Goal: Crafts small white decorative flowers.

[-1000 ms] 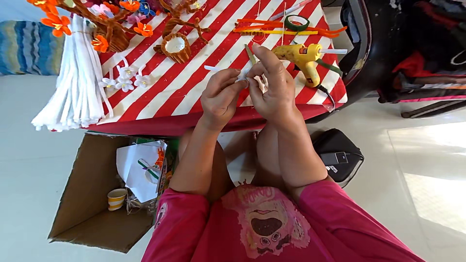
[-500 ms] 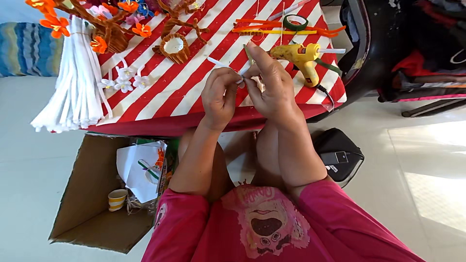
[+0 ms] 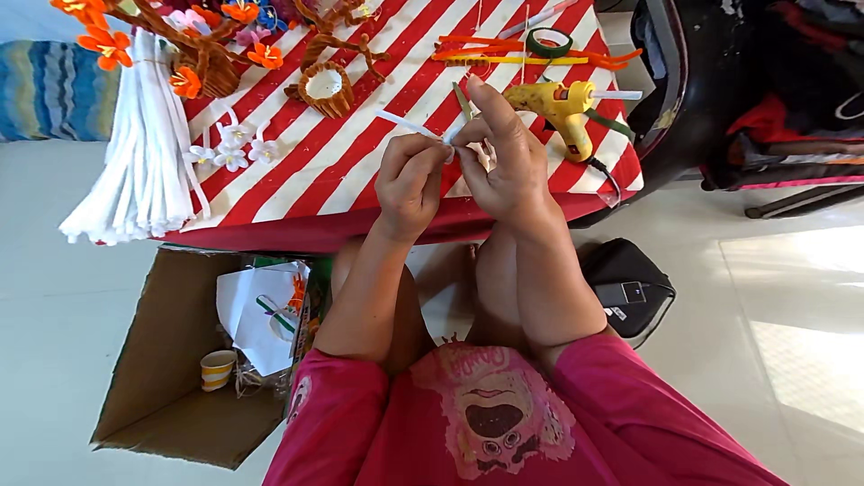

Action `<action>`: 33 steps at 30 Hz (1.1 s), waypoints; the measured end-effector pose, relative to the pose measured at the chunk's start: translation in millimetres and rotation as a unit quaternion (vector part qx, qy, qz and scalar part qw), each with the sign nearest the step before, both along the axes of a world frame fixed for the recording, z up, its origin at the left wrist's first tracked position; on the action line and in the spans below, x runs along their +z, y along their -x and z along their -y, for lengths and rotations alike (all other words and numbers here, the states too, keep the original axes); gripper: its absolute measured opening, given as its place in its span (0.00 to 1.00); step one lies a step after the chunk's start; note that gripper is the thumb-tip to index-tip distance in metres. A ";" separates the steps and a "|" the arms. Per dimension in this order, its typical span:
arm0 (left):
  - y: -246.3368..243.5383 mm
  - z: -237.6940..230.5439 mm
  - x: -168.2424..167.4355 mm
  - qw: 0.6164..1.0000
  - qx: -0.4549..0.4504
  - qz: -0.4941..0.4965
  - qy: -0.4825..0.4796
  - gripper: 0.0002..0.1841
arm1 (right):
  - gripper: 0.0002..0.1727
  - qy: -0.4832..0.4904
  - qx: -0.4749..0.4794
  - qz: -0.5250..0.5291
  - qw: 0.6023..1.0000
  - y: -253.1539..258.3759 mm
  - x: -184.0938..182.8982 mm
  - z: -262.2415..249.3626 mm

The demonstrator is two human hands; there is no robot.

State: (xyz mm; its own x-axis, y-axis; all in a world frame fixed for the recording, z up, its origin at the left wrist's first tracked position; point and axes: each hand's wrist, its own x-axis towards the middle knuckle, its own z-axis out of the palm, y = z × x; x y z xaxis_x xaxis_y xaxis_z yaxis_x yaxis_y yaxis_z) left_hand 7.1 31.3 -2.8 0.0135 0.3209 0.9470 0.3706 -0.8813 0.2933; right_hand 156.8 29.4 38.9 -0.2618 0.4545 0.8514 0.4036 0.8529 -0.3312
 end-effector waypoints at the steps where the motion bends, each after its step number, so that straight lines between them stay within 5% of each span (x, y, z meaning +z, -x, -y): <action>1: -0.7 0.3 -0.5 1.000 0.005 0.003 -0.002 0.05 | 0.28 0.000 0.001 -0.002 1.000 0.2 0.0 -0.1; 7: -6.2 0.6 -5.7 0.988 -0.077 0.101 0.092 0.04 | 0.27 -0.003 0.007 -0.016 1.000 0.9 -1.5 -1.8; 12: -11.0 4.8 -1.7 0.913 -0.231 0.245 0.232 0.09 | 0.27 -0.011 0.007 -0.039 0.999 3.6 -6.4 -5.4; 33: -10.1 8.4 3.9 0.878 -0.240 0.288 0.297 0.07 | 0.29 -0.002 0.023 -0.001 1.000 -0.9 -4.9 -6.3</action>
